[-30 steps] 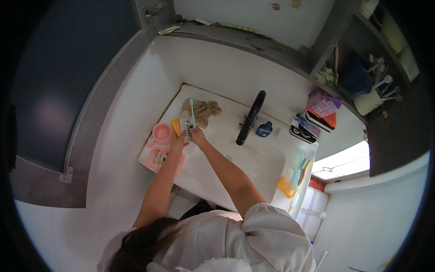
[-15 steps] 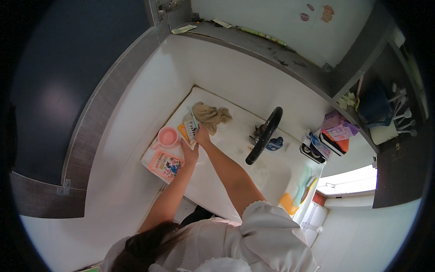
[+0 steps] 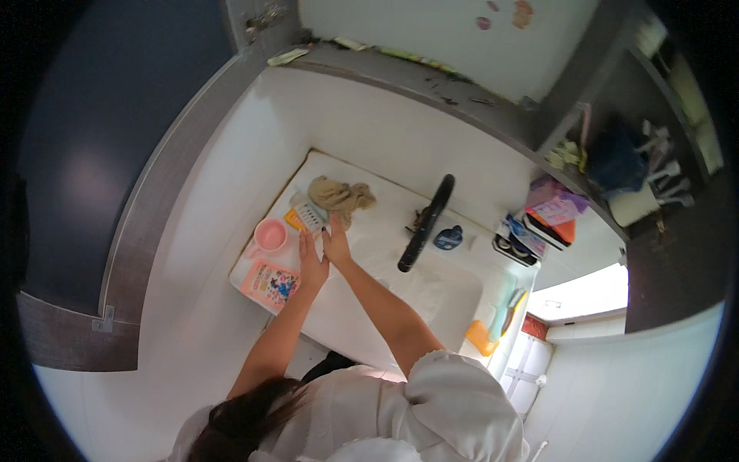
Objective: The person wipes the cabinet door, sink surface, and faucet with a cloth, washes their hands, and organizes items on the counter and in the cabinet.
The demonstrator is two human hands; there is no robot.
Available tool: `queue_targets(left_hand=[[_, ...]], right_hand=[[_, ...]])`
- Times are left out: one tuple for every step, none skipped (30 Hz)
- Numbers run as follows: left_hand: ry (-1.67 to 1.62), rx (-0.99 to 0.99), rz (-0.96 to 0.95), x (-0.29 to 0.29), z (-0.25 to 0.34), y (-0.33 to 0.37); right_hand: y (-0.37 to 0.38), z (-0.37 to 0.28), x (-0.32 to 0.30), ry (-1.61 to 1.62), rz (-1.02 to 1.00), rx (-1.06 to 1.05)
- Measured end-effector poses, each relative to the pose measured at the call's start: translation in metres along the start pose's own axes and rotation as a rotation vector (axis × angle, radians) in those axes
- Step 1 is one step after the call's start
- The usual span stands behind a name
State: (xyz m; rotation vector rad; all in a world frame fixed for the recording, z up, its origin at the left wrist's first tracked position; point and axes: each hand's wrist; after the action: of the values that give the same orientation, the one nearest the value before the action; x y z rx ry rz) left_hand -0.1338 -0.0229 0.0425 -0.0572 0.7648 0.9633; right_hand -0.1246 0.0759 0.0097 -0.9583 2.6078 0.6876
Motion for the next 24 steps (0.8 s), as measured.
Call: queue_targets(left_hand=[[0.04,0.092,0.047,-0.006,0.005,-0.001],[0.021,0.095,0.055,-0.015,0.014,0.0],[0.016,0.117,0.06,-0.019,0.02,0.003],[0.031,0.207,0.068,-0.02,0.026,0.006],[0.042,0.298,0.072,-0.019,0.035,0.008],[-0.007,0.388,0.116,-0.018,0.045,0.011],[-0.018,0.405,0.102,-0.021,0.059,0.013],[-0.084,0.435,0.115,-0.029,0.079,0.016],[-0.147,0.464,0.132,-0.037,0.095,0.021],[-0.153,0.484,0.128,-0.044,0.107,0.026],[-0.134,0.558,0.075,-0.054,0.118,0.031],[-0.111,0.627,0.022,-0.061,0.127,0.035],[-0.117,0.644,0.018,-0.067,0.139,0.042],[-0.171,0.676,-0.042,-0.069,0.151,0.048],[-0.214,0.705,-0.093,-0.074,0.161,0.055],[-0.215,0.719,-0.091,-0.081,0.169,0.061],[-0.197,0.702,-0.124,-0.086,0.174,0.064],[-0.178,0.686,-0.156,-0.091,0.182,0.067],[-0.178,0.694,-0.156,-0.096,0.191,0.071],[-0.216,0.671,-0.161,-0.096,0.2,0.073],[-0.253,0.648,-0.166,-0.096,0.208,0.073],[-0.259,0.654,-0.178,-0.094,0.213,0.07],[-0.271,0.595,-0.182,-0.095,0.215,0.066],[-0.282,0.537,-0.185,-0.094,0.215,0.063]], right_hand=[[-0.006,-0.012,-0.008,0.012,-0.005,0.01],[-0.011,-0.03,-0.019,0.01,0.013,-0.002],[-0.015,-0.05,-0.033,0.011,-0.054,-0.053],[-0.016,-0.068,-0.049,0.007,-0.12,-0.099],[-0.015,-0.085,-0.068,-0.004,-0.097,-0.104],[-0.017,-0.1,-0.086,-0.015,-0.149,-0.16],[-0.02,-0.114,-0.102,-0.023,-0.201,-0.212],[-0.021,-0.126,-0.117,-0.031,-0.176,-0.211],[-0.02,-0.137,-0.129,-0.035,-0.215,-0.243],[-0.018,-0.149,-0.143,-0.04,-0.256,-0.275],[-0.018,-0.169,-0.159,-0.044,-0.238,-0.283],[-0.017,-0.188,-0.175,-0.009,-0.279,-0.269],[-0.017,-0.201,-0.19,0.021,-0.318,-0.254],[-0.018,-0.205,-0.201,-0.013,-0.347,-0.208],[-0.018,-0.213,-0.211,-0.017,-0.335,-0.214],[-0.018,-0.224,-0.22,-0.096,-0.373,-0.295],[-0.019,-0.234,-0.228,-0.174,-0.413,-0.37],[-0.02,-0.247,-0.236,-0.15,-0.333,-0.303],[-0.014,-0.248,-0.24,-0.151,-0.325,-0.306],[-0.009,-0.243,-0.247,-0.166,-0.27,-0.302],[-0.008,-0.238,-0.252,-0.182,-0.215,-0.299],[-0.01,-0.231,-0.256,-0.176,-0.114,-0.405],[-0.014,-0.228,-0.258,-0.172,-0.115,-0.394],[-0.018,-0.225,-0.262,-0.118,-0.058,-0.335]])
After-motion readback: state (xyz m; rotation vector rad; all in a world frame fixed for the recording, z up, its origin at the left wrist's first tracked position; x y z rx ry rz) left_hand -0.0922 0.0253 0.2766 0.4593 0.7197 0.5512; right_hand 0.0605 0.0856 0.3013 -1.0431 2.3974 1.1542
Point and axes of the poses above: each hand's wrist, its own y-axis towards the middle knuckle, its own x-axis out of the palm, z = x × y, and after that the axes turned 2 degrees about z, right-handed
